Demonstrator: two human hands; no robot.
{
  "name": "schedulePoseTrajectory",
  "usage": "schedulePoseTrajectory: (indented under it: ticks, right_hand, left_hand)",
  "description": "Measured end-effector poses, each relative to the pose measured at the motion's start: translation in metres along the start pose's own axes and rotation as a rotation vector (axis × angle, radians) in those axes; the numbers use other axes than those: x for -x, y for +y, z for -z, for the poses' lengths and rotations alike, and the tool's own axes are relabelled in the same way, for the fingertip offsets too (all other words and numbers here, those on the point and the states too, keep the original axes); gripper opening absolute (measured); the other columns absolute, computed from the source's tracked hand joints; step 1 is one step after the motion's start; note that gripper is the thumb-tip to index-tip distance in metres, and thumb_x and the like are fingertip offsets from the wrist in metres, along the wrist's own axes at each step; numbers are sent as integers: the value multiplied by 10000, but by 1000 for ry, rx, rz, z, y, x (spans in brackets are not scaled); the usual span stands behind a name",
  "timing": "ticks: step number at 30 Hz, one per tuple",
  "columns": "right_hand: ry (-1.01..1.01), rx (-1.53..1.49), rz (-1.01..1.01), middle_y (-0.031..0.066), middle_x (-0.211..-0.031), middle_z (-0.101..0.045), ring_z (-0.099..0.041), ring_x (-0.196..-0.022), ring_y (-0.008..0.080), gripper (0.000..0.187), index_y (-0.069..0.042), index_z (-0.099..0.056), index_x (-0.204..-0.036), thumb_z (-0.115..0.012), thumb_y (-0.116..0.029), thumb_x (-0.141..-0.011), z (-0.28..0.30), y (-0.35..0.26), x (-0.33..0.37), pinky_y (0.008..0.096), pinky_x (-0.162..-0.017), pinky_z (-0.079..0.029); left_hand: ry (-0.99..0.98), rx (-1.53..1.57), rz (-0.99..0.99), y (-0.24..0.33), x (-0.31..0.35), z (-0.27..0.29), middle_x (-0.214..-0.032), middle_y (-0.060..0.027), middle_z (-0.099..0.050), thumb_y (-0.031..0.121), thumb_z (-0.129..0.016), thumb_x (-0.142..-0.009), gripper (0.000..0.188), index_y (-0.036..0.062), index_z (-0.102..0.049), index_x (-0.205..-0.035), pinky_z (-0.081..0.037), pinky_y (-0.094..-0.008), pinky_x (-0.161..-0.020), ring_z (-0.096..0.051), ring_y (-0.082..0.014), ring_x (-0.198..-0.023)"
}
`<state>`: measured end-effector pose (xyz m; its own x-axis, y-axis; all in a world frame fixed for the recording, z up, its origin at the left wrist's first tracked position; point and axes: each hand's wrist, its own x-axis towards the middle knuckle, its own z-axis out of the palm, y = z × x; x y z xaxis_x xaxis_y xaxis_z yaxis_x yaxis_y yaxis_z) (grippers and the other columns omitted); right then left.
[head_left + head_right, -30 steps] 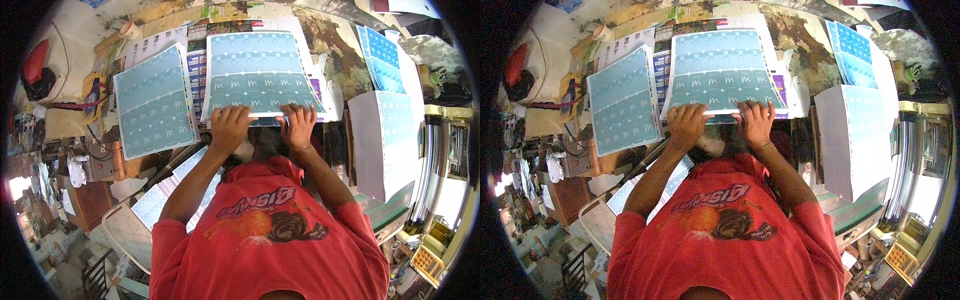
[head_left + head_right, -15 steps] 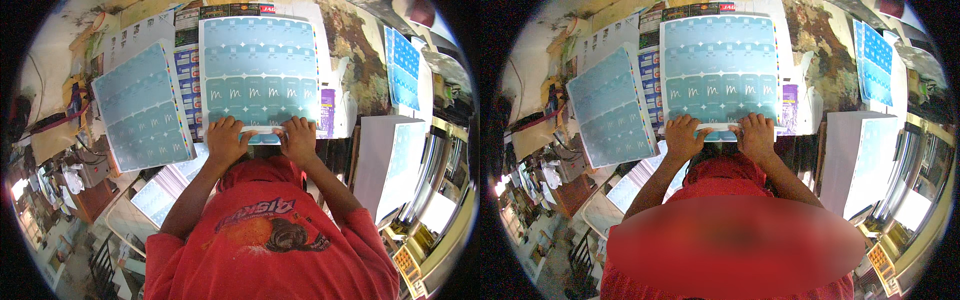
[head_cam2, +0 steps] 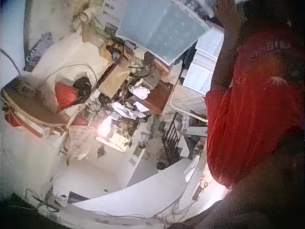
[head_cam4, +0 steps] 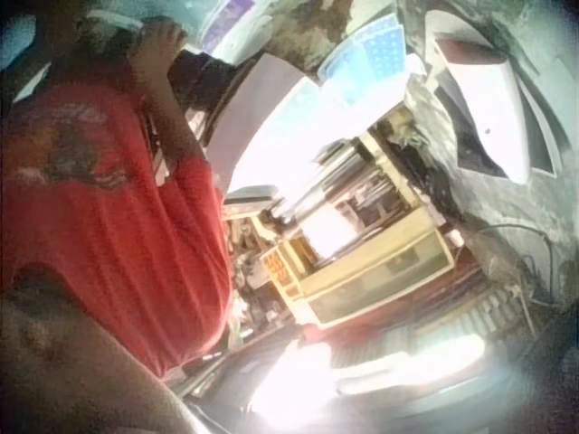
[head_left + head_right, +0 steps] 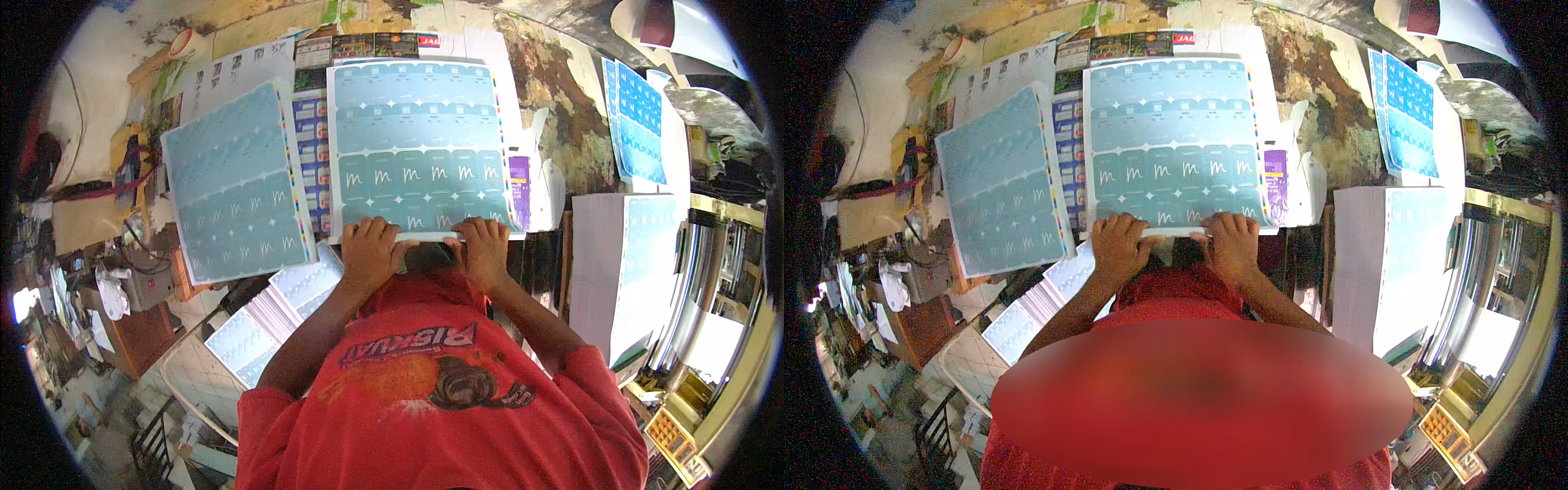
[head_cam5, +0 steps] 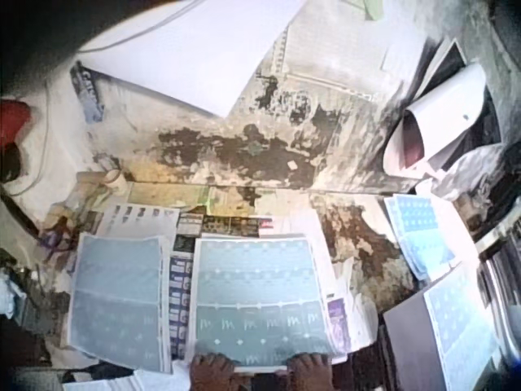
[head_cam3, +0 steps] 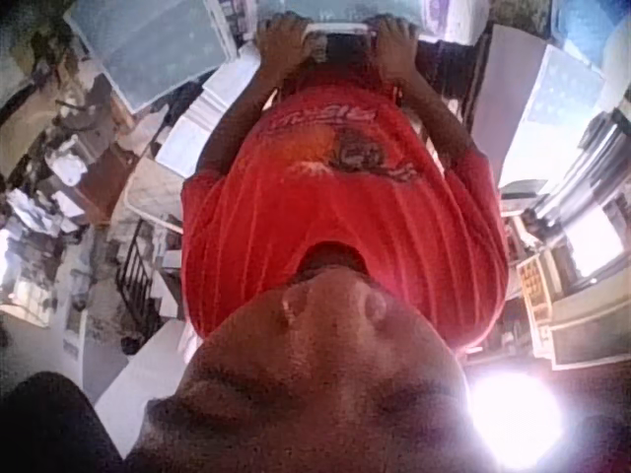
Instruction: The person organizes and stacks printed paper sheets by picking them up from a pile, aligning the edges, and placing them onto a larger stack on a workbench.
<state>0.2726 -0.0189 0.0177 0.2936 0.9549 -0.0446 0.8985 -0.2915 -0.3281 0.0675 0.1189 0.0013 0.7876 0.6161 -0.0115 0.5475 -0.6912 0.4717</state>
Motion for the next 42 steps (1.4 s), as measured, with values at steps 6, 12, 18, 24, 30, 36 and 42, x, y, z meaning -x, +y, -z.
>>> schedulePoseTrajectory:
  ticks: [6, 12, 18, 24, 30, 36, 42]
  right_hand:
    - [157, 239, -151, 112, -1292, -553, -477, -1210, 356, 387, -115, -615, -1157, -695, -357, -866, -18, 72, 78, 540, -1054, -306]
    - [264, -276, 95, 93, -1107, -675, -580, -1099, 325, 351, -87, -655, -1036, -770, -18, -711, 51, 86, 44, 426, -961, -444]
    - [451, -832, -87, 61, -910, -679, -617, -824, 148, 277, -35, -611, -955, -813, -168, -822, 232, 48, -31, 293, -795, -480]
    - [191, -1158, -184, 153, -1119, -657, -635, -946, 221, 534, 22, -567, -1258, -765, -282, -866, 247, 71, -172, 330, -879, -498]
    - [-306, -1553, -320, 162, -1249, -640, -621, -1143, 285, 451, 40, -571, -1295, -558, -234, -937, 66, 187, -244, 433, -1018, -485]
    - [-519, -1512, -553, 141, -1248, -643, -651, -1083, 264, 431, -13, -551, -1333, -542, -158, -927, 49, 173, -266, 383, -876, -556]
    - [-506, -558, 177, 149, -1284, -639, -644, -1091, 270, 448, -100, -571, -1362, -542, -156, -919, 31, 215, -286, 387, -984, -489]
  left_hand:
    - [79, -170, 157, -41, 78, -21, -1220, -136, -580, 431, -733, -817, 607, 60, -566, -1266, -361, -512, -1024, -497, -351, -1195]
    - [286, 96, -18, -70, 59, 50, -1057, -118, -651, 199, -800, -758, 294, 69, -677, -991, -470, -452, -918, -602, -312, -1050]
    - [473, 774, 48, -21, -30, 218, -883, -22, -639, 203, -843, -791, 303, 46, -634, -946, -487, -285, -770, -585, -118, -835]
    - [430, 1004, 368, -47, -130, 255, -861, -45, -656, 361, -774, -838, 358, 51, -659, -975, -483, -328, -742, -609, -157, -783]
    - [-125, 1516, 501, -167, -235, 58, -1235, -166, -560, 434, -805, -779, 656, 33, -577, -1245, -433, -432, -957, -517, -286, -1146]
    - [-355, 1124, 745, -173, -247, 54, -1610, -256, -179, 565, -844, -670, 1250, -22, -183, -1554, -269, -461, -1167, -211, -379, -1479]
    - [-192, 552, 682, -164, -247, 61, -1121, -178, -700, 436, -798, -798, 582, 44, -662, -1206, -522, -397, -878, -661, -277, -996]
